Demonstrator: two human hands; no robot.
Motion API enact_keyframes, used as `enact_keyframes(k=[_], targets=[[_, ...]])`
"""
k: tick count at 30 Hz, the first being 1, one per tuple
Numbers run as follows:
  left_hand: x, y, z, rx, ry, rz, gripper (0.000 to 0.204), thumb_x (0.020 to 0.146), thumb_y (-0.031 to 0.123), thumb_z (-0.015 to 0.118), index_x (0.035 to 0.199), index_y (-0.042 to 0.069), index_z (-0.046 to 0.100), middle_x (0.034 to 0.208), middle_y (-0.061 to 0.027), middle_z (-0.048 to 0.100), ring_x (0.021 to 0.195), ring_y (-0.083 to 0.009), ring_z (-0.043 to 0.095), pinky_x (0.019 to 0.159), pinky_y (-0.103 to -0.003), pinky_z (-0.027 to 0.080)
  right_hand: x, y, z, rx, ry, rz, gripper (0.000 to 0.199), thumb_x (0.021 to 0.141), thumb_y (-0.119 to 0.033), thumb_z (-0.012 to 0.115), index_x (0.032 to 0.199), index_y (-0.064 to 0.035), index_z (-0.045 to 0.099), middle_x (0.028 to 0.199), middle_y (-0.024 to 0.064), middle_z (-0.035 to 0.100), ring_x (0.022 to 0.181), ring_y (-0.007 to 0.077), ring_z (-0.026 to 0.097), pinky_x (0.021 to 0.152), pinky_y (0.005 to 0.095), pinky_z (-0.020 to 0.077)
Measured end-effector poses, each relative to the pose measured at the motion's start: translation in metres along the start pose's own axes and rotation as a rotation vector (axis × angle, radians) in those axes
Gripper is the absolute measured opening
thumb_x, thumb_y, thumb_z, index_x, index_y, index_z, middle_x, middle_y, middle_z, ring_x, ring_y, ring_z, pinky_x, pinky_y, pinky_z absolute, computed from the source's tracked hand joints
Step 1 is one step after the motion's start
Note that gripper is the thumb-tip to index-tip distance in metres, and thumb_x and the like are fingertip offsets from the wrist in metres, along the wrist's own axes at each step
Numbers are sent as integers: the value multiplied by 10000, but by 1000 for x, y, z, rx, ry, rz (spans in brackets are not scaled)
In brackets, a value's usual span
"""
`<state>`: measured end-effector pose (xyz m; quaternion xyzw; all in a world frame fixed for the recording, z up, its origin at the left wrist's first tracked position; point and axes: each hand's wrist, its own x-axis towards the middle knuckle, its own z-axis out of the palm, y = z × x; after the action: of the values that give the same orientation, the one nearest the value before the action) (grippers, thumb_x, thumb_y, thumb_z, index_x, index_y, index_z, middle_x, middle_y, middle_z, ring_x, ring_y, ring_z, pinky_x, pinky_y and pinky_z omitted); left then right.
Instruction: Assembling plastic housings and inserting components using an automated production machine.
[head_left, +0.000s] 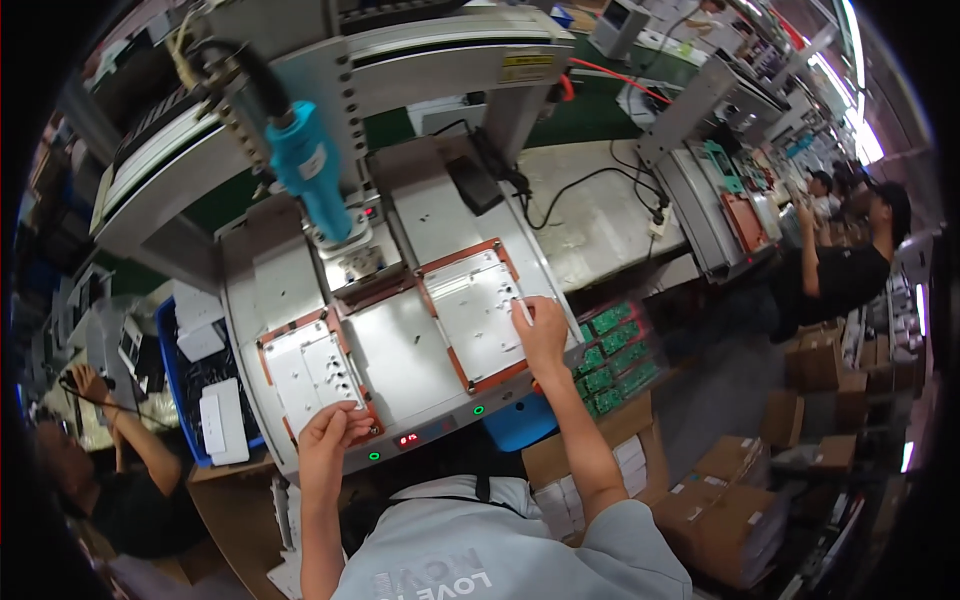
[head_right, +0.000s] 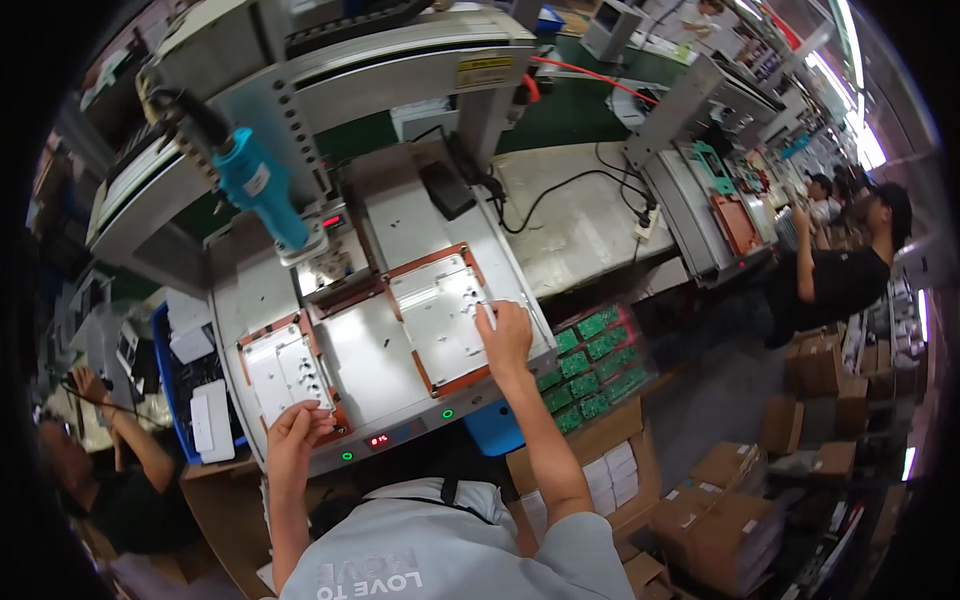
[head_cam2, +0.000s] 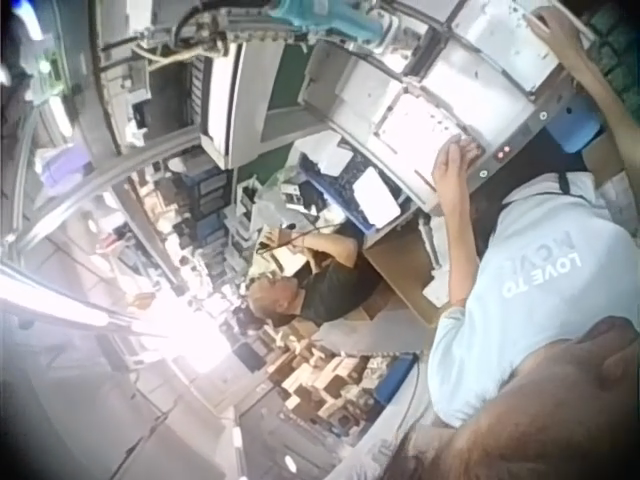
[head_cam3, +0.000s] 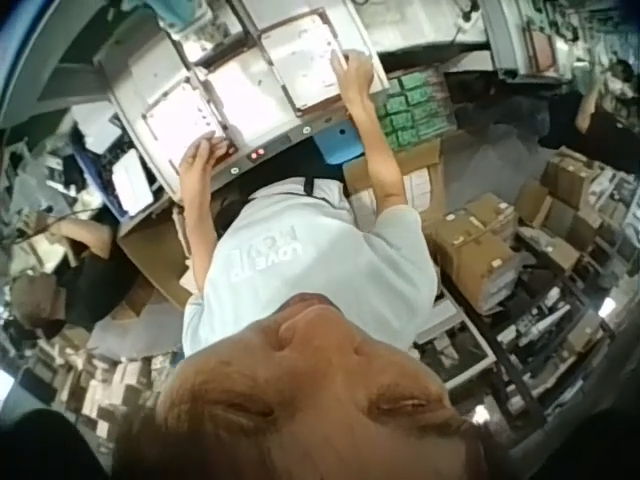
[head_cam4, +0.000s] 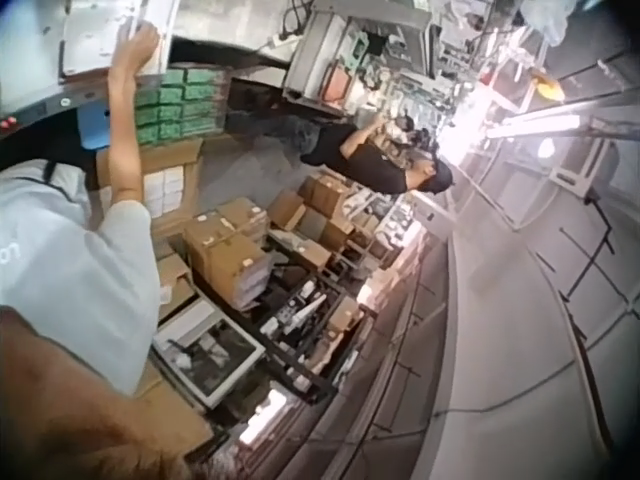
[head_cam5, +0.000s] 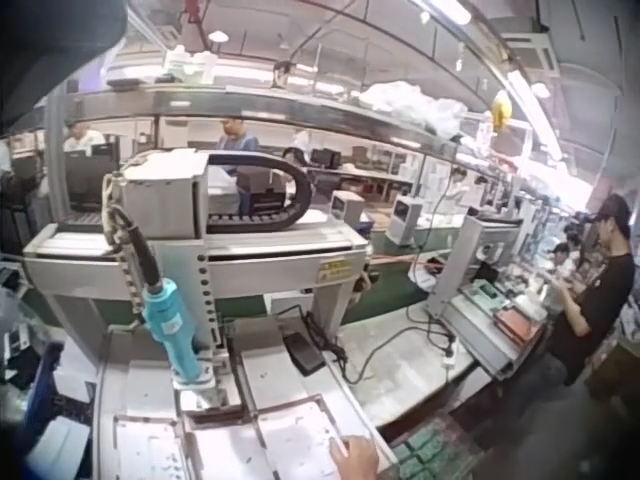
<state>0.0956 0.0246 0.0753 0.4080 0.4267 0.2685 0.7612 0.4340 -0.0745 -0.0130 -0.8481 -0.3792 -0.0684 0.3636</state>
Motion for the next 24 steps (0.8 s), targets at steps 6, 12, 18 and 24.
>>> enact_keyframes(k=[6,12,18,24], targets=[[13,0,25,47,-110,-97,253,966,156,504,1083,-52,585,940,-127,664,845,-179,658,785,-280,536,1,-4,-6,-37,32,-19,189,814,-190,677,846,-18,606,820,125,604,798,312,564,702,408,445],[19,3,30,78,-106,-118,256,968,163,503,1088,-48,587,933,-123,667,837,-175,660,784,-279,537,0,-1,-5,-93,34,-60,199,816,-192,679,863,-17,598,845,129,601,806,320,566,692,406,469],[21,1,26,67,-122,-114,259,970,161,500,1092,-51,585,943,-125,663,842,-177,659,786,-276,537,4,-20,-15,-204,-132,48,253,839,-249,662,923,-15,615,877,137,616,856,322,582,716,408,476],[22,-2,37,74,-192,-123,264,969,156,500,1098,-59,583,944,-130,658,847,-186,657,791,-278,537,10,-13,-5,-164,-64,35,261,848,-256,645,940,-12,630,865,138,620,833,326,585,707,408,475]])
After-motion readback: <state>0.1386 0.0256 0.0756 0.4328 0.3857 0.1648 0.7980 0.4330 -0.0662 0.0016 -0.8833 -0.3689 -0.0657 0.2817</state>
